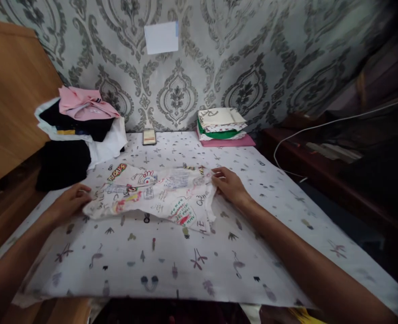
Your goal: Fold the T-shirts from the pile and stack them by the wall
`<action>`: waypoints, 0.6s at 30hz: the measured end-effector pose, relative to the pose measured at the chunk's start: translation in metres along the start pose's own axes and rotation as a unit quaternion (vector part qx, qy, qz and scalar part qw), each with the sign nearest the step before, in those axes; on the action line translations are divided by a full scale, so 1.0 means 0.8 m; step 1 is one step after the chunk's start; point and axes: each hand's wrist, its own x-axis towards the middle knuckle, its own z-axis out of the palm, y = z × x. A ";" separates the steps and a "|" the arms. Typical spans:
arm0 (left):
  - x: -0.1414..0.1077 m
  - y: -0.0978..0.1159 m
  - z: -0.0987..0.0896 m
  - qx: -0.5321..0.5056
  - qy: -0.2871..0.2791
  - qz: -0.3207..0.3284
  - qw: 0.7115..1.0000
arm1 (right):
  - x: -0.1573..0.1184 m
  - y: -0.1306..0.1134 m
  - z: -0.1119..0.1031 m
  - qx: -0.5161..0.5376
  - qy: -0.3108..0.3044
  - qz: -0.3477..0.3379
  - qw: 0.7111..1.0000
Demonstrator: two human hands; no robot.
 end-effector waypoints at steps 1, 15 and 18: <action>-0.003 -0.005 0.004 0.004 0.007 -0.008 1.000 | -0.006 -0.001 0.000 -0.057 0.020 -0.035 0.998; 0.010 0.077 0.050 0.171 -0.086 0.220 0.957 | -0.018 -0.058 0.053 -0.201 -0.085 -0.094 0.971; 0.009 0.076 0.038 0.189 -0.126 0.212 0.951 | -0.023 -0.060 0.053 -0.042 -0.063 -0.104 0.992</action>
